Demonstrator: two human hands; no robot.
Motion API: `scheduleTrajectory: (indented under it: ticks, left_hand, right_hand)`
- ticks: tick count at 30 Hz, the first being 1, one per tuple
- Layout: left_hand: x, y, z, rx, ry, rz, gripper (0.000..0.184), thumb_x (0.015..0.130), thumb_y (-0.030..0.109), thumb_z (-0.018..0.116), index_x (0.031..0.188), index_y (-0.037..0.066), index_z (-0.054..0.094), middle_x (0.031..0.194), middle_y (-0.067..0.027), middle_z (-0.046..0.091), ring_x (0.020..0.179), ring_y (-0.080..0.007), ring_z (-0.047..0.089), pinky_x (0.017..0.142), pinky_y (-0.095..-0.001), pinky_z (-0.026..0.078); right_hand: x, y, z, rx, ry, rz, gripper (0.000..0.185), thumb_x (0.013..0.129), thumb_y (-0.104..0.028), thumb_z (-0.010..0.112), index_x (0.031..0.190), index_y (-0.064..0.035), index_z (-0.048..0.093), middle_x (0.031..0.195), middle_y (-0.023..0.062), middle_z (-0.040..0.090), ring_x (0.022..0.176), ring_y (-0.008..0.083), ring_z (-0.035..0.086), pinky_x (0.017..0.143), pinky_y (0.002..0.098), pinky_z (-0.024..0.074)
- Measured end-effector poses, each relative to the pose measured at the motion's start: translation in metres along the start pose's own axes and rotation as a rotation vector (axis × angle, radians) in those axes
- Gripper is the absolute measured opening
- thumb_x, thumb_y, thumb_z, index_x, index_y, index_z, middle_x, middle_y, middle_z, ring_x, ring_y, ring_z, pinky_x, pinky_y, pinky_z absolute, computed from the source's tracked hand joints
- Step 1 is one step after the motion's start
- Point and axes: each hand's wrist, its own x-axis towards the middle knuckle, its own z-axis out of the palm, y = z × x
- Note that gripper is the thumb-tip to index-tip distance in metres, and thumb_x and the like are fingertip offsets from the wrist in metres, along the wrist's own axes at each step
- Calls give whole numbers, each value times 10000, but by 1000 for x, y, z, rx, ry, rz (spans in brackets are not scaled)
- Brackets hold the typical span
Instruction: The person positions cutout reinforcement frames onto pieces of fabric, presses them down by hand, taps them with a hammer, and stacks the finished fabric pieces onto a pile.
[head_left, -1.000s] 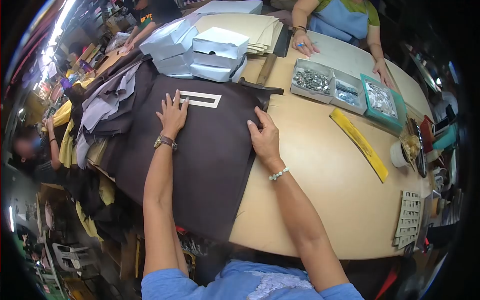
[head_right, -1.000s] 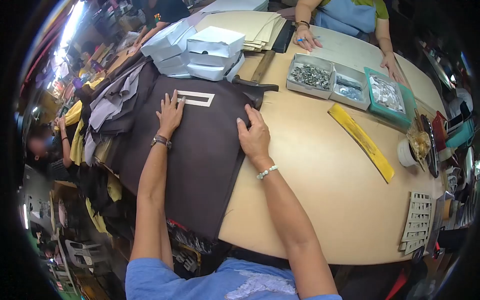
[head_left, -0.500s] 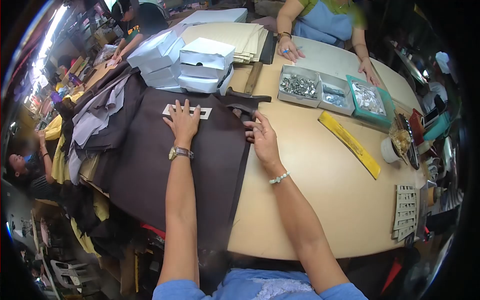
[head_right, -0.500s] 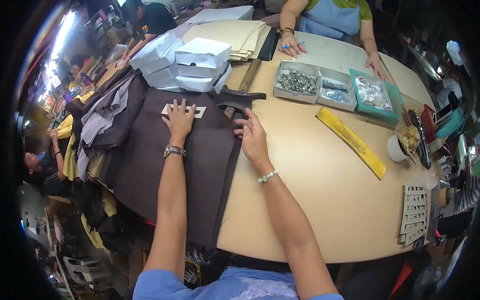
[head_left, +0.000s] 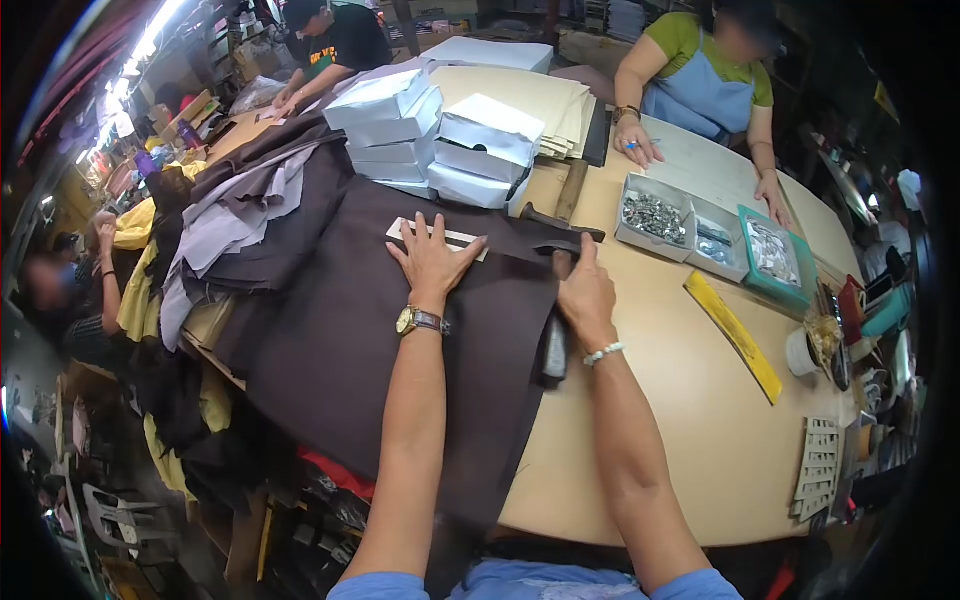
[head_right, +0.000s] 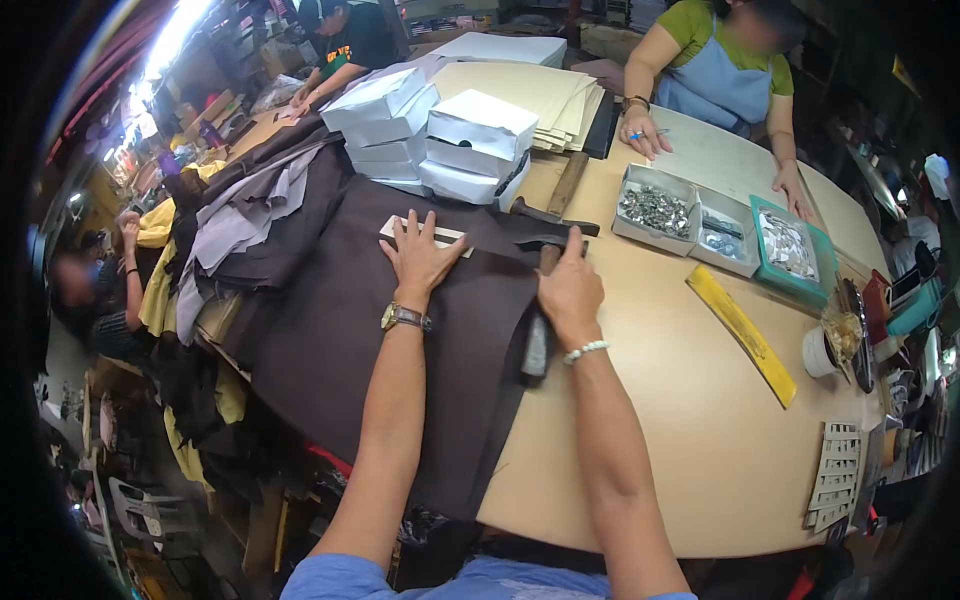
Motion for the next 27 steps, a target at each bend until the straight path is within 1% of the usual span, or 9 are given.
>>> scheduleTrajectory:
  ticks: [4,9,11,14,16,17,20,23,27]
  left_hand:
    - [-1,4,-4,-5,14,-8,935,684,744,559,1334,77,481,1453,-199,316,1389,-382,157,1073,-635,68]
    - [-2,7,-5,-3,-5,-29,943,678,741,567,1334,68,479,1458,-203,309,1395,-377,142,1074,-632,58]
    - [-2,8,-6,6,-13,-29,943,680,734,571,1339,67,473,1464,-203,300,1396,-377,142,1076,-629,55]
    - [-1,7,-5,25,-10,-26,946,679,734,571,1347,72,465,1463,-202,302,1396,-376,145,1078,-627,55]
    - [0,6,-8,55,-76,-31,937,686,720,572,1362,84,446,1469,-197,292,1395,-375,151,1076,-633,54]
    - [2,-1,1,30,-41,-6,935,690,714,572,1369,85,437,1471,-197,288,1393,-377,154,1075,-635,53]
    - [2,-7,10,48,-14,33,927,712,703,561,1386,84,411,1473,-198,282,1389,-390,155,1072,-639,44]
    - [-2,8,-5,54,-40,-13,921,726,715,543,1377,74,421,1470,-202,288,1382,-399,164,1066,-643,48]
    - [0,6,-3,87,-48,-4,925,732,738,515,1381,85,421,1473,-195,290,1384,-396,169,1055,-658,73]
  right_hand:
    - [-2,30,-14,339,185,8,639,765,-290,638,1290,1,418,779,199,657,774,358,649,723,437,490]
    - [-2,17,-45,657,448,-118,443,821,-135,632,1208,2,465,683,84,608,598,132,579,552,281,468]
    - [-14,-9,-58,716,422,-246,395,824,-117,640,1176,-3,503,743,79,626,605,134,586,564,276,481]
    - [-40,-42,-48,788,310,-466,409,787,-160,654,1158,-9,572,1047,170,623,934,260,626,824,348,501]
    - [-56,-56,-29,779,168,-519,430,762,-189,635,1165,-49,578,996,202,618,850,350,631,774,401,512]
    - [-65,-60,-30,592,59,-491,430,791,-128,626,1208,-40,564,1021,179,633,836,285,642,753,355,516]
    - [-61,-51,-1,366,-66,-367,455,834,-274,560,1257,-116,502,960,205,591,792,418,618,721,489,501]
    - [-45,-34,13,252,77,-271,464,865,-336,551,1260,-104,483,954,196,576,772,410,622,698,516,491]
    - [-49,-15,9,52,-73,-275,516,871,-405,555,1224,-36,483,970,191,553,771,365,627,661,458,503]
